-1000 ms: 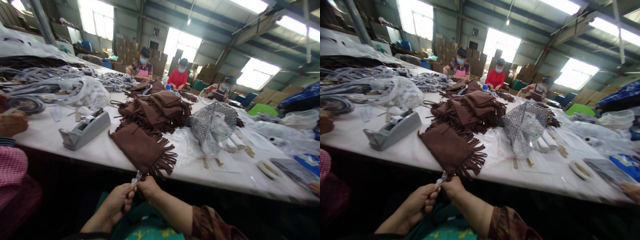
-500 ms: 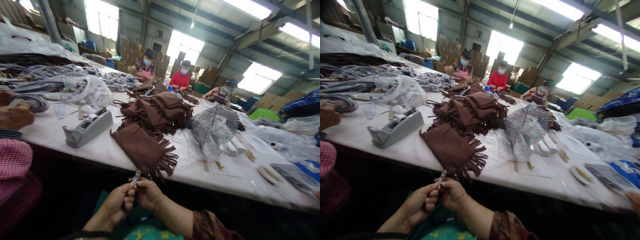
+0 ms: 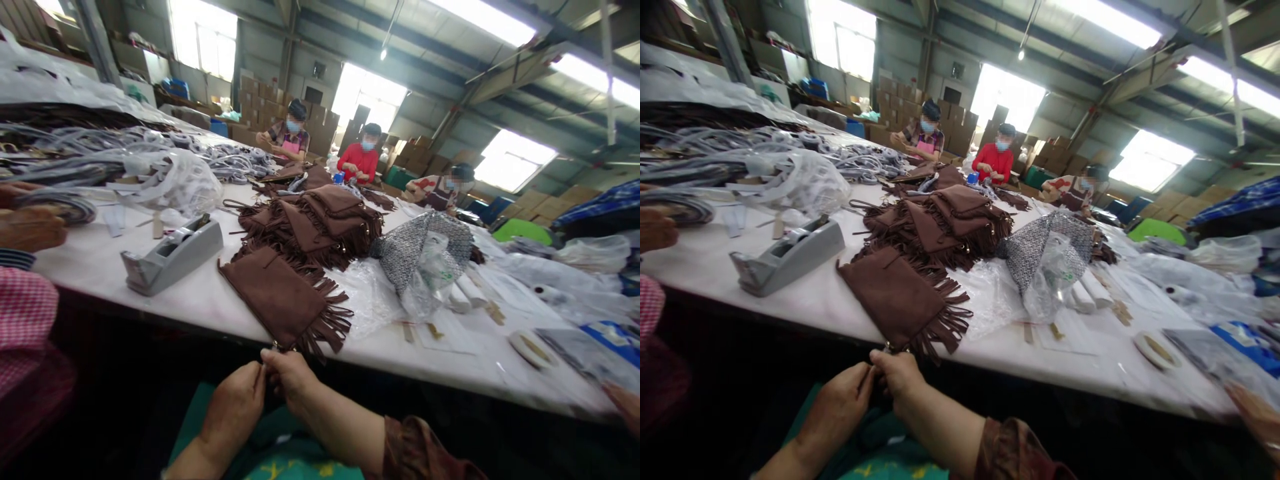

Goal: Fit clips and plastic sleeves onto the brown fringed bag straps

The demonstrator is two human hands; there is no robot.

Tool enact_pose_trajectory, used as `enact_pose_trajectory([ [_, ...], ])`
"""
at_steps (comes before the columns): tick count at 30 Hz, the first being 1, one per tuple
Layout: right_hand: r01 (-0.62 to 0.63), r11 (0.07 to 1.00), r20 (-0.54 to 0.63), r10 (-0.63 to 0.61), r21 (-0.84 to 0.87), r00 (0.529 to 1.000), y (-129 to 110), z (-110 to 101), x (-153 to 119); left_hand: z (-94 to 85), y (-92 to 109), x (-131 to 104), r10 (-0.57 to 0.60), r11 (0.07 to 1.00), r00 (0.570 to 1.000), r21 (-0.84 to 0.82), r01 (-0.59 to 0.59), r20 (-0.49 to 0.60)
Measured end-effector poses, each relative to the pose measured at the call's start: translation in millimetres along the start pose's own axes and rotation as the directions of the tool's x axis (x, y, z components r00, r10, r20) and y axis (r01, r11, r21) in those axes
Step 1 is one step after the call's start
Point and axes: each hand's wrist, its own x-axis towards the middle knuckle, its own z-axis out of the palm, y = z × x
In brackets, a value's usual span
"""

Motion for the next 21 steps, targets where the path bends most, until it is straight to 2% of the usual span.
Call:
enact_pose_trajectory([
  [2,0.032,0.999,-0.027,-0.034,-0.042,0.999,1.6,-0.3,2.8,1.2,-1.5,1.6,-0.061,0.991,0.998,-0.121,0.064,0.029],
  [4,0.064,0.997,0.01,-0.064,-0.031,0.998,4.0,-3.5,5.3,1.1,-2.9,4.0,-0.215,0.9,0.965,-0.355,0.254,0.148],
  [5,0.078,0.997,0.046,-0.078,-0.006,0.996,5.2,-5.7,6.3,0.2,-3.3,5.3,-0.295,0.786,0.923,-0.487,0.381,0.246],
  [7,0.09,0.994,0.129,-0.098,0.066,0.987,7.2,-10.0,7.9,-3.7,-2.7,8.7,-0.385,0.413,0.79,-0.677,0.609,0.476],
  [8,0.089,0.99,0.166,-0.107,0.11,0.98,7.9,-11.8,8.4,-6.5,-1.8,10.7,-0.383,0.227,0.728,-0.706,0.671,0.569],
  [9,0.086,0.984,0.198,-0.116,0.153,0.973,8.5,-13.2,8.7,-9.7,-0.6,12.8,-0.365,0.089,0.682,-0.705,0.703,0.634],
  [11,0.067,0.971,0.252,-0.125,0.229,0.96,9.2,-14.6,8.9,-16.3,2.5,17.1,-0.336,-0.073,0.619,-0.675,0.735,0.71],
  [15,-0.014,0.944,0.331,-0.102,0.33,0.938,10.5,-13.3,9.1,-22.8,7.9,20.6,-0.277,-0.26,0.538,-0.601,0.756,0.796],
  [16,-0.039,0.937,0.344,-0.088,0.346,0.935,10.9,-12.4,9.5,-22.3,8.4,19.8,-0.26,-0.279,0.533,-0.591,0.757,0.805],
  [17,-0.06,0.933,0.354,-0.074,0.354,0.932,11.4,-11.6,10.0,-21.1,8.3,18.5,-0.252,-0.261,0.535,-0.589,0.765,0.807],
  [18,-0.073,0.935,0.355,-0.059,0.346,0.933,12.1,-10.9,10.5,-19.8,7.7,17.0,-0.257,-0.198,0.543,-0.594,0.78,0.799],
  [19,-0.079,0.946,0.346,-0.036,0.315,0.938,13.1,-10.6,11.0,-18.6,6.3,15.8,-0.283,-0.075,0.564,-0.604,0.793,0.776],
  [20,-0.078,0.962,0.324,-0.011,0.261,0.946,14.6,-10.9,11.5,-18.0,4.3,15.4,-0.315,0.118,0.608,-0.606,0.787,0.729],
  [21,-0.073,0.978,0.291,0.014,0.195,0.957,16.7,-12.1,12.0,-18.5,1.9,16.4,-0.331,0.363,0.688,-0.586,0.724,0.645],
])
